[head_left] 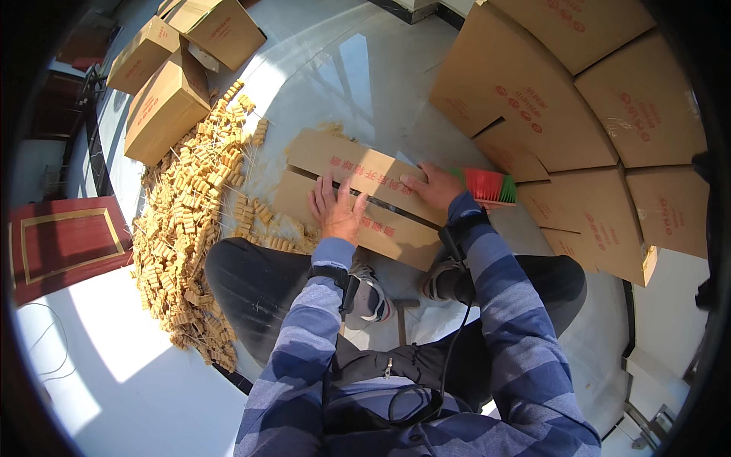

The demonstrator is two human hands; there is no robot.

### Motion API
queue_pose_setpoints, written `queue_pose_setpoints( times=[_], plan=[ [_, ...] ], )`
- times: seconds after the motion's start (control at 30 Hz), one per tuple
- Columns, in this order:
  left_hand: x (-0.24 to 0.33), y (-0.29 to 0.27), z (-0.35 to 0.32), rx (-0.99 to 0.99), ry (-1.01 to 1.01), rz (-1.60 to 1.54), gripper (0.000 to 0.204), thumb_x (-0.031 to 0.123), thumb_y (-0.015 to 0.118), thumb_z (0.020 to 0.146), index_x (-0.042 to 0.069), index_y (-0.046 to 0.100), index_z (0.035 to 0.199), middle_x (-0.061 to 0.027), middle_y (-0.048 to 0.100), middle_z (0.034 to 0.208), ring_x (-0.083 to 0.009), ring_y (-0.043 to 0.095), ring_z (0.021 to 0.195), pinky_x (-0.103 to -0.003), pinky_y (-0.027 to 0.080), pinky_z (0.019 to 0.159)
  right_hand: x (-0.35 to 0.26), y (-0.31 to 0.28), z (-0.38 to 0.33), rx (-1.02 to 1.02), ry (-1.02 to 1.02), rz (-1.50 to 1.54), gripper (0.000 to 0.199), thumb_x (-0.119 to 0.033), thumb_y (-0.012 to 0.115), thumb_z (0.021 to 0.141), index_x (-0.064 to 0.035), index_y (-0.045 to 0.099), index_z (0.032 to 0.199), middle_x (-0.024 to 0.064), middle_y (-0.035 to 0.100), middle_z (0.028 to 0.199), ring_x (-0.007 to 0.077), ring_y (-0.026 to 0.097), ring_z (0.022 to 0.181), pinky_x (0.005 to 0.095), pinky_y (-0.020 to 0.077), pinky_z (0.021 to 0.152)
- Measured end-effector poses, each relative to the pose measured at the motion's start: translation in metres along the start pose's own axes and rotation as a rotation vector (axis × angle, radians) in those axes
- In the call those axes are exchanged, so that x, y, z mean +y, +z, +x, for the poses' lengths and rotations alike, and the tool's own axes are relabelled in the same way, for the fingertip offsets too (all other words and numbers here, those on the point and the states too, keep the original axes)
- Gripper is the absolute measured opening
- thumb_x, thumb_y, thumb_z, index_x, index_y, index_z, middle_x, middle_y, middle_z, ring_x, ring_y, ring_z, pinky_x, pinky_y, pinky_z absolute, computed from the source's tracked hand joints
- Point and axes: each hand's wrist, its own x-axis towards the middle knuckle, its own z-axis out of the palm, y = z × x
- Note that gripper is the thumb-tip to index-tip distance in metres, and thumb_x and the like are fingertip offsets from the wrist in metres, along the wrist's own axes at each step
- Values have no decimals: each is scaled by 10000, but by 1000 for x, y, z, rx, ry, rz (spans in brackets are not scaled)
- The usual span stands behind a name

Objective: The person sits on the floor and threads small ring-shaped food items onto wooden skewers. They gather loose pieces from the floor, align them on the sticks, and place the completed skewers into a cardboard box. The person then wraps the box contents in plastic and closes the box.

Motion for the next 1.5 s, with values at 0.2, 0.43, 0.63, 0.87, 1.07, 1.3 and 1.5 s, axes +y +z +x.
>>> queue_pose_setpoints(
  times=[0.2, 0.43, 0.63, 0.87, 1.07, 1.3, 1.5],
  plan=[
    [-11, -2, -28, 140, -617, 6, 1258, 712, 756, 733, -8, 139, 1560, -244, 156, 1610, -408, 118, 1510, -603, 173, 1191, -14, -6, -3, -318, 139, -11, 939, -740, 591, 838, 47, 512, 1343, 268, 617, 1292, 398, 605, 1206, 415, 475, 1021],
    [-31, 33, -37, 67, -1232, -1040, 1415, 671, 837, 665, -190, 55, 1471, -355, 279, 1523, -416, 355, 1418, -457, 384, 1138, -21, -2, -7, -372, 118, 106, 1021, -712, 745, 724, 70, 499, 1333, 306, 611, 1265, 386, 622, 1178, 397, 485, 1008],
    [-19, 28, -35, -75, -1358, -860, 1501, 824, 755, 609, -197, 64, 1464, -397, 271, 1496, -467, 355, 1400, -485, 414, 1107, -30, 13, -18, -301, 25, 63, 878, -607, 759, 766, 38, 509, 1309, 267, 617, 1226, 402, 596, 1169, 424, 466, 1010],
    [-20, -9, -57, 222, -1260, -848, 1458, 693, 840, 644, -135, 14, 1515, -325, 306, 1516, -404, 416, 1375, -469, 429, 1112, -66, 29, -81, -150, -214, 44, 672, -509, 781, 792, 15, 572, 1157, 258, 640, 1114, 416, 622, 1059, 465, 501, 909],
    [-56, -26, -71, 338, -1248, -1256, 1393, 473, 924, 680, -13, -33, 1569, -238, 318, 1547, -329, 464, 1349, -457, 464, 1082, -28, 55, -23, -434, -19, 385, 727, -569, 690, 859, 5, 576, 1290, 254, 615, 1232, 366, 629, 1113, 426, 497, 963],
    [-63, -6, -54, 297, -1062, -1116, 1362, 441, 912, 722, 13, -67, 1568, -212, 308, 1547, -294, 410, 1380, -440, 413, 1120, 38, 102, 32, -237, 307, 410, 783, -719, 609, 851, -35, 625, 1233, 196, 619, 1258, 295, 610, 1139, 372, 431, 1039],
    [-49, -18, -43, 304, -1105, -1090, 1301, 426, 912, 718, -34, 40, 1567, -217, 317, 1534, -304, 392, 1385, -424, 369, 1140, 42, 94, 86, -643, 226, 605, 710, -772, 584, 843, -77, 584, 695, 94, 598, 829, 179, 546, 792, 340, 440, 793]
  ],
)
